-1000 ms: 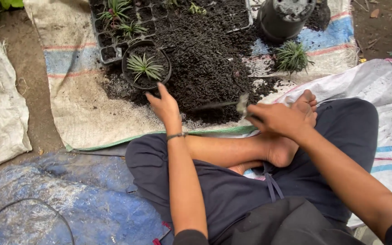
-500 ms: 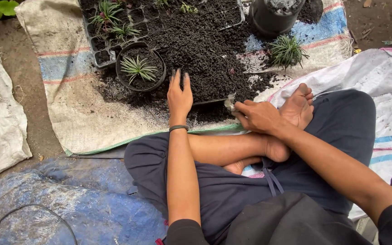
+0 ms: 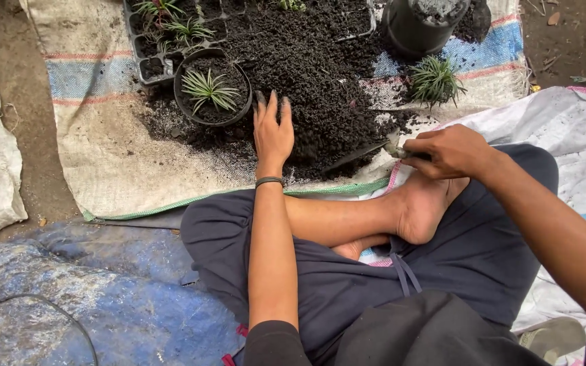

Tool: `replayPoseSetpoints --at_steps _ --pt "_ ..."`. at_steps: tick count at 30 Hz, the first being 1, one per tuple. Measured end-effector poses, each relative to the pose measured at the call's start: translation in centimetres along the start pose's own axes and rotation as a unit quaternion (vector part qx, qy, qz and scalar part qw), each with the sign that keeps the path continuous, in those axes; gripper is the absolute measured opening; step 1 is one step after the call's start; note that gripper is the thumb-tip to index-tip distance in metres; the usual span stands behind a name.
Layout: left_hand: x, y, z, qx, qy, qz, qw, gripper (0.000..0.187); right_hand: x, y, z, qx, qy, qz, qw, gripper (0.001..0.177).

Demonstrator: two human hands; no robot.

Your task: A person sitting on the ground uses a hand trowel to fill small plastic pots and a seedling tray with soil, firming it down with their hands.

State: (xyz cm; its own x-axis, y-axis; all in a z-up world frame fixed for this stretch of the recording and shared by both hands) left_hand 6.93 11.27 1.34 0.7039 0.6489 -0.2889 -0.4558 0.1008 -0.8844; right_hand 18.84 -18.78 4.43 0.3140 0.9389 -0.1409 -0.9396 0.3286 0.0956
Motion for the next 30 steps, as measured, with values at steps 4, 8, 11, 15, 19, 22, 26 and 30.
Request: replayPoseSetpoints --at_steps 4,8,11,15,19,22,26,30 --pt "0.2 0.4 -0.2 0.011 0.007 0.006 1.0 0.068 3.2 -0.5 -2.7 0.003 0.04 0.034 0.999 0.023" --pt "0.0 -0.1 -0.3 -0.001 0.005 0.015 1.0 0.068 4.2 -1.2 -5.8 -0.073 0.066 0.058 0.994 0.032" --pt "0.2 0.4 -0.1 -0.001 0.007 0.021 1.0 0.068 4.2 -1.1 -6.2 -0.102 0.027 0.059 0.993 0.03" --pt "0.2 0.5 -0.1 -0.016 0.004 0.026 1.0 0.068 3.7 -1.0 -5.2 -0.108 -0.036 0.045 0.992 0.023" --pt "0.1 0.3 -0.2 -0.007 0.005 0.018 1.0 0.068 4.2 -1.3 -4.6 -0.053 0.02 0.013 0.998 0.021" --pt "-0.2 -0.2 0.0 -0.002 0.001 0.012 1.0 0.066 4.5 -1.5 -4.2 -0.026 -0.034 0.003 0.999 0.025" --pt "-0.1 -0.5 0.0 0.0 0.0 -0.014 1.0 0.063 4.6 -1.4 -3.4 -0.008 -0.062 -0.007 0.998 0.027" --pt "-0.2 -0.7 0.1 0.009 -0.002 -0.03 1.0 0.06 4.8 -1.7 -2.3 0.076 -0.039 -0.029 0.996 0.027"
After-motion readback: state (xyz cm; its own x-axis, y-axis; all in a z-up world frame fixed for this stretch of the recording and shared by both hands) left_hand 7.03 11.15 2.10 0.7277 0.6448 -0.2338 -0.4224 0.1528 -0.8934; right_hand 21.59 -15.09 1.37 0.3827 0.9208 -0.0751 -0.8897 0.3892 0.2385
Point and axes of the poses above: each hand's wrist, its own x-axis towards the middle knuckle, its own z-axis out of the back of the hand, y = z × x, the point moved 10 cm from there along x, towards the middle knuckle, and after that the axes turned 10 degrees about -x, right-handed, at the moved point
